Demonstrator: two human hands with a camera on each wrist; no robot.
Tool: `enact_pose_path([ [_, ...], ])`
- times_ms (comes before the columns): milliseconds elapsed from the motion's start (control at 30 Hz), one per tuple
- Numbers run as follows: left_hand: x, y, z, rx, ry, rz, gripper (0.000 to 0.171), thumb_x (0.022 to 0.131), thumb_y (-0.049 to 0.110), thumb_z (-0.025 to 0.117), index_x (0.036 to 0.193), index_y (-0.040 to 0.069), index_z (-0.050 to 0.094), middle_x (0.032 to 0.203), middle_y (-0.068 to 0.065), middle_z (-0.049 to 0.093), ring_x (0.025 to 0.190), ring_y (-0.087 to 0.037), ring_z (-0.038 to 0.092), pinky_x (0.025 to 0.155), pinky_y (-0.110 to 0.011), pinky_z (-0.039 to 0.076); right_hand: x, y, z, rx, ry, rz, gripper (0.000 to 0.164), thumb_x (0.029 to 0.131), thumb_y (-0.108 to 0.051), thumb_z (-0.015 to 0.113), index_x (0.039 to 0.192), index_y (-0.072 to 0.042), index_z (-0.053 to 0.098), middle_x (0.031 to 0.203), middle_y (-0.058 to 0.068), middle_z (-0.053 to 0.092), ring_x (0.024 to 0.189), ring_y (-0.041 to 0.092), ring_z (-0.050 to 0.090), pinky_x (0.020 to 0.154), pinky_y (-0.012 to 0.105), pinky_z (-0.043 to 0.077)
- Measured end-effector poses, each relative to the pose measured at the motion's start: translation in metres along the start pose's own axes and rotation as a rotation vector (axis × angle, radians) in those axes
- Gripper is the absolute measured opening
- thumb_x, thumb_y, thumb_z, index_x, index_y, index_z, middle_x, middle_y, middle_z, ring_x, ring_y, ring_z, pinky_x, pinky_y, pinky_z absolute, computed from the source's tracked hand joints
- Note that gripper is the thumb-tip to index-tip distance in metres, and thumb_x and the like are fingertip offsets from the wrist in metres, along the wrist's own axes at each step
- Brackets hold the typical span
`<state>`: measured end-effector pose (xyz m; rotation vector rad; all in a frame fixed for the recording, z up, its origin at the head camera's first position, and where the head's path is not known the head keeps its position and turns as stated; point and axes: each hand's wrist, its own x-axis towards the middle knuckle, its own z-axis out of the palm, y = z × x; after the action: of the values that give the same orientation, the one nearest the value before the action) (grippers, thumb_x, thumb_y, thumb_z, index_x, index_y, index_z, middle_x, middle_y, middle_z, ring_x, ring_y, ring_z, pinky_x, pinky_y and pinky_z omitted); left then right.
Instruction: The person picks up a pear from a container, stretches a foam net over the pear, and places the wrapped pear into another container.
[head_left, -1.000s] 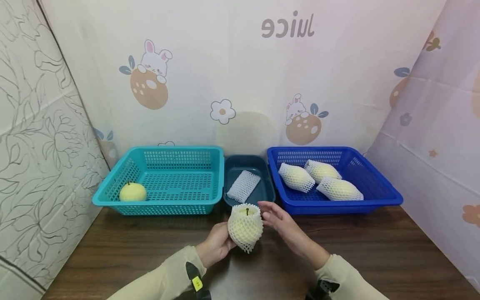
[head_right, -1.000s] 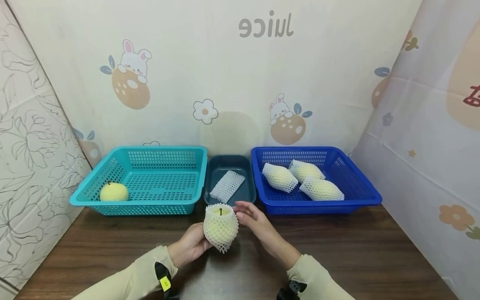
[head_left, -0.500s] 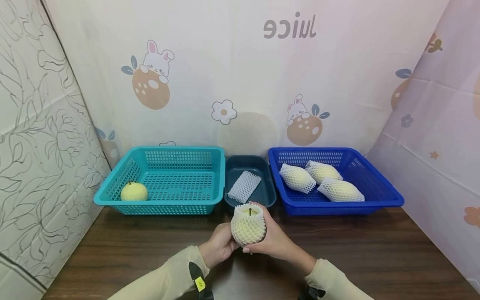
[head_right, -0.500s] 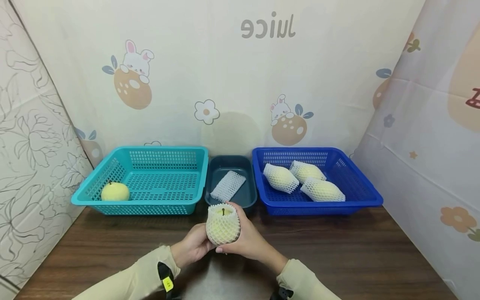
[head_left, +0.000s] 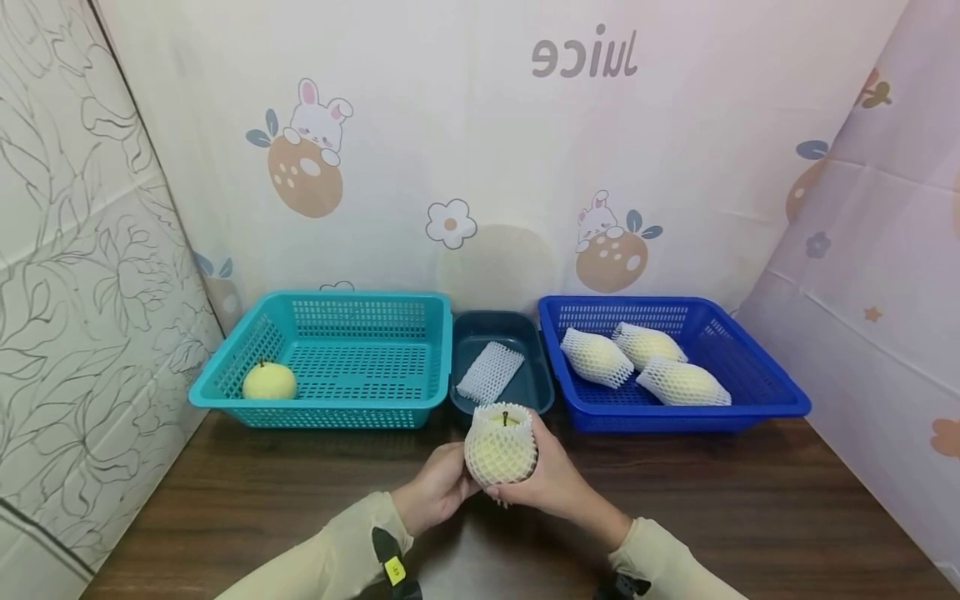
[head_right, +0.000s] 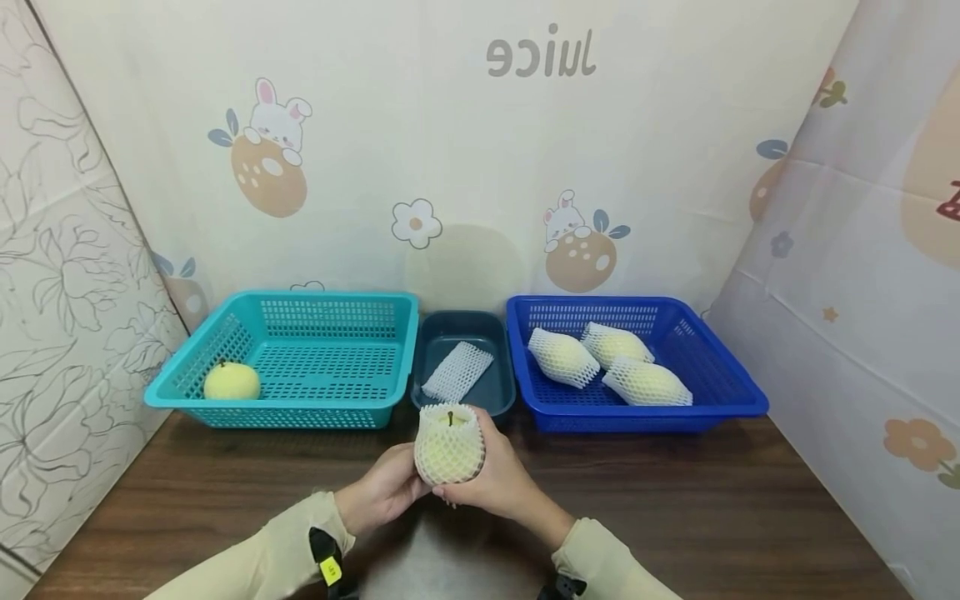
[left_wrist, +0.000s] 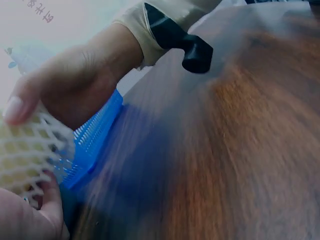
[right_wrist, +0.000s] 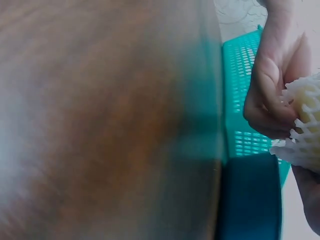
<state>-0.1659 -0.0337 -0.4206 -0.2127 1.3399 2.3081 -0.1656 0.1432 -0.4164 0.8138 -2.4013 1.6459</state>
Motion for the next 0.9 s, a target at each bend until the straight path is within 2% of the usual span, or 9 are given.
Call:
enact_pose_path([
  [200, -0.004, 0.009, -0.001, 0.083, -0.057, 0.004, 0.040, 0.104, 0.017, 0.037, 0.134, -0.010, 0.042, 0.112, -0.016, 0.063, 0.098, -0.021, 0.061, 0.091, -0.043, 0.047, 0.007, -0.013, -0.015, -0.006, 0.004, -0.020, 0.091, 0.062, -0.015, 0.089, 0.136, -0.008, 0.038, 0.119, 0.007, 0.055, 0.101, 0.022, 0.054, 0.087, 0.033, 0.046],
  [400, -0.009, 0.022, -0.005, 0.153, -0.046, 0.034, 0.038, 0.103, 0.013, 0.036, 0.131, -0.011, 0.038, 0.107, -0.017, 0.058, 0.092, -0.023, 0.058, 0.087, -0.042, 0.049, 0.020, -0.026, -0.038, -0.065, 0.042, -0.007, 0.093, 0.060, -0.015, 0.089, 0.135, -0.006, 0.036, 0.118, 0.010, 0.054, 0.101, 0.023, 0.054, 0.086, 0.034, 0.046],
  [533, -0.011, 0.034, -0.008, 0.220, -0.037, 0.075, 0.037, 0.102, 0.014, 0.038, 0.130, -0.010, 0.037, 0.109, -0.020, 0.055, 0.093, -0.024, 0.057, 0.085, -0.041, 0.050, 0.029, -0.034, -0.058, -0.132, 0.066, 0.056, 0.095, 0.061, -0.018, 0.090, 0.137, -0.005, 0.034, 0.118, 0.013, 0.054, 0.102, 0.025, 0.053, 0.088, 0.041, 0.044],
  [633, -0.011, 0.046, -0.010, 0.274, -0.019, 0.117, 0.032, 0.101, 0.013, 0.040, 0.126, -0.008, 0.041, 0.107, -0.019, 0.056, 0.091, -0.025, 0.058, 0.083, -0.041, 0.051, 0.035, -0.040, -0.074, -0.167, 0.076, 0.137, 0.097, 0.064, -0.021, 0.088, 0.140, -0.005, 0.029, 0.120, 0.015, 0.051, 0.105, 0.027, 0.051, 0.090, 0.045, 0.042],
  [733, -0.011, 0.058, -0.012, 0.331, 0.017, 0.167, 0.027, 0.100, 0.010, 0.042, 0.121, -0.006, 0.046, 0.104, -0.019, 0.057, 0.089, -0.025, 0.058, 0.080, -0.040, 0.053, 0.042, -0.043, -0.092, -0.169, 0.087, 0.198, 0.099, 0.068, -0.021, 0.087, 0.144, -0.005, 0.024, 0.123, 0.017, 0.048, 0.107, 0.029, 0.050, 0.088, 0.044, 0.044],
  [800, -0.012, 0.067, -0.014, 0.375, 0.037, 0.216, 0.024, 0.099, 0.008, 0.044, 0.119, -0.005, 0.048, 0.103, -0.019, 0.058, 0.087, -0.024, 0.058, 0.078, -0.039, 0.053, 0.048, -0.043, -0.105, -0.169, 0.098, 0.229, 0.098, 0.070, -0.021, 0.085, 0.144, -0.005, 0.024, 0.123, 0.018, 0.048, 0.106, 0.030, 0.050, 0.086, 0.042, 0.046],
  [900, -0.012, 0.080, -0.019, 0.488, 0.061, 0.324, 0.021, 0.098, 0.007, 0.048, 0.115, -0.005, 0.051, 0.102, -0.020, 0.059, 0.087, -0.025, 0.058, 0.077, -0.041, 0.053, 0.056, -0.041, -0.125, -0.189, 0.115, 0.268, 0.099, 0.072, -0.021, 0.083, 0.146, -0.004, 0.020, 0.125, 0.020, 0.046, 0.106, 0.030, 0.050, 0.083, 0.039, 0.047],
])
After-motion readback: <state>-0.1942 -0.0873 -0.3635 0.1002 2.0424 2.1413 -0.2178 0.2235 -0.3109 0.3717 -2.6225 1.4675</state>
